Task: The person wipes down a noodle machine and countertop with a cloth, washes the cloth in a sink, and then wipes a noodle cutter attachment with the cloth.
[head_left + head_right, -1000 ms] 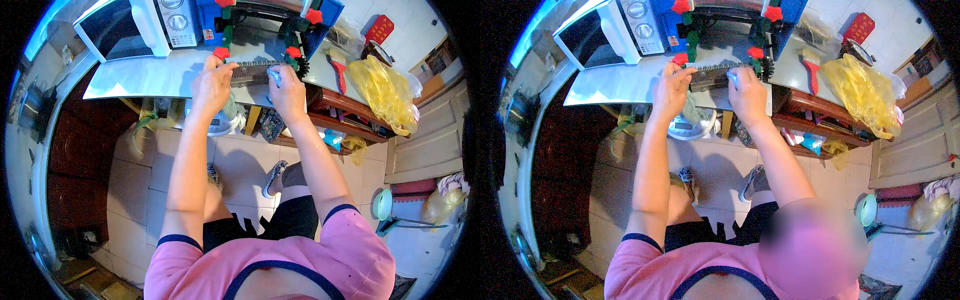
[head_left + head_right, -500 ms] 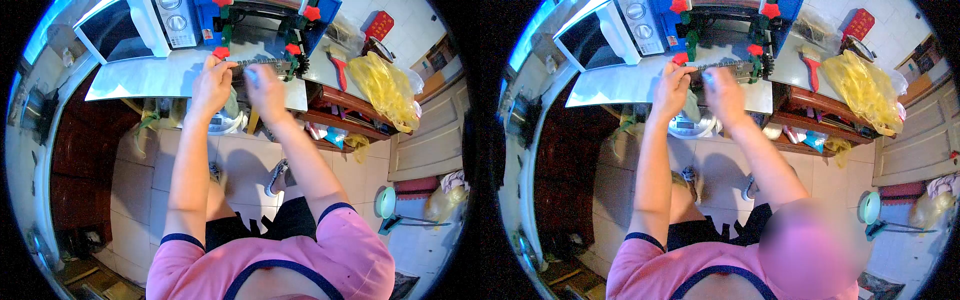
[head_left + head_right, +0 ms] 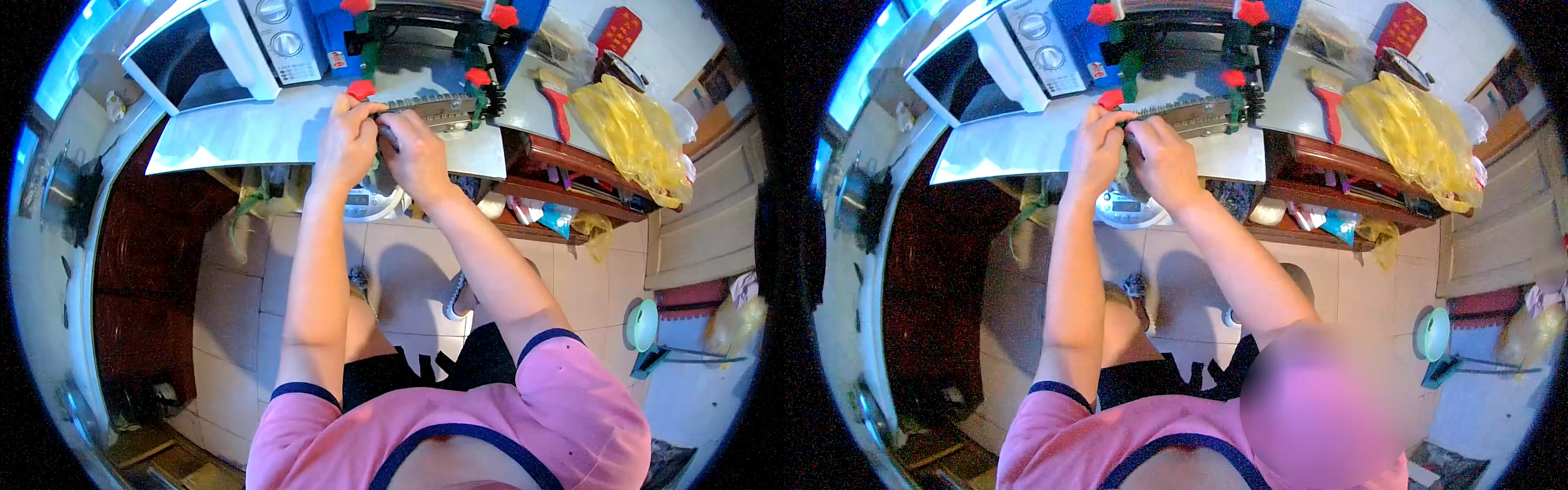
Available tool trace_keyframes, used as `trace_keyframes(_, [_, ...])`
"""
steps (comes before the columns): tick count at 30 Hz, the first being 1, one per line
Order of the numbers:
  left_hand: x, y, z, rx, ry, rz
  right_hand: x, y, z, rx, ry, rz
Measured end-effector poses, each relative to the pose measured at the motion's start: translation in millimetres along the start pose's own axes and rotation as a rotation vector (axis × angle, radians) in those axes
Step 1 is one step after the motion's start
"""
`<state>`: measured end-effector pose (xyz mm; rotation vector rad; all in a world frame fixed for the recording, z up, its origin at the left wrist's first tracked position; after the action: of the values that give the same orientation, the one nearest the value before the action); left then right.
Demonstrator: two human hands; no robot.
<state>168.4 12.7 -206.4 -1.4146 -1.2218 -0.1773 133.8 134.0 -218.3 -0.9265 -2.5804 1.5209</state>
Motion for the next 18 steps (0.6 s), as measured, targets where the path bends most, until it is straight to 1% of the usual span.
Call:
trace_keyframes(1, [0.5,-0.2,1.6,0.006,0.01,-0.063,6.6,0.2,-4.4,0.008,0.011,0.006])
trace_keyframes(2, [4.5,-0.4,4.1,-0.004,0.018,-0.058,15.7,2.3,-9.3,-0.007,0.041,-0.007])
trace_keyframes(3, [9.4,-0.1,4.5,-0.003,-0.094,-0.063,25.3,6.1,-13.6,-0.025,0.068,-0.02])
trace_keyframes(4, [11.8,0.9,5.2,0.002,-0.207,-0.071,40.7,9.7,-20.8,-0.003,0.069,0.071])
trace_keyframes(6, [13.9,0.3,8.1,-0.009,-0.231,-0.082,70.1,9.0,-43.8,0.048,0.138,0.192])
trace_keyframes(8, [20.6,0.5,9.6,0.0,-0.34,-0.125,83.6,7.6,-60.0,0.159,0.14,0.269])
trace_keyframes(9, [21.7,1.6,11.3,-0.005,-0.339,-0.124,83.6,7.2,-60.7,0.149,0.108,0.312])
trace_keyframes(10, [20.8,1.1,12.0,0.013,-0.336,-0.161,79.8,7.0,-52.7,0.177,0.104,0.271])
trace_keyframes(12, [18.5,2.7,11.8,0.021,-0.337,-0.196,70.6,12.1,-45.1,0.226,0.072,0.354])
trace_keyframes(14, [18.5,0.3,11.4,0.036,-0.363,-0.121,69.2,12.4,-46.2,0.223,0.07,0.325])
trace_keyframes(16, [19.6,0.2,12.3,0.033,-0.362,-0.138,61.2,11.7,-44.0,0.19,-0.038,0.237])
trace_keyframes(17, [18.8,1.0,11.5,0.04,-0.355,-0.161,67.5,10.7,-44.7,0.162,-0.009,0.338])
trace_keyframes(18, [17.6,0.6,11.9,0.041,-0.359,-0.161,65.6,10.5,-40.8,0.163,-0.013,0.338])
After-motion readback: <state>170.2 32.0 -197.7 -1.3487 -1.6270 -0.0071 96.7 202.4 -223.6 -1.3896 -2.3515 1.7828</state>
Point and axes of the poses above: each hand's wrist, its own y-axis away from the middle knuckle, its own z-axis out of the palm, x = y × z, the point moved 5 cm from there along -y, towards the middle knuckle, and after that the axes turned 15 degrees about y, right-handed, at the moved point
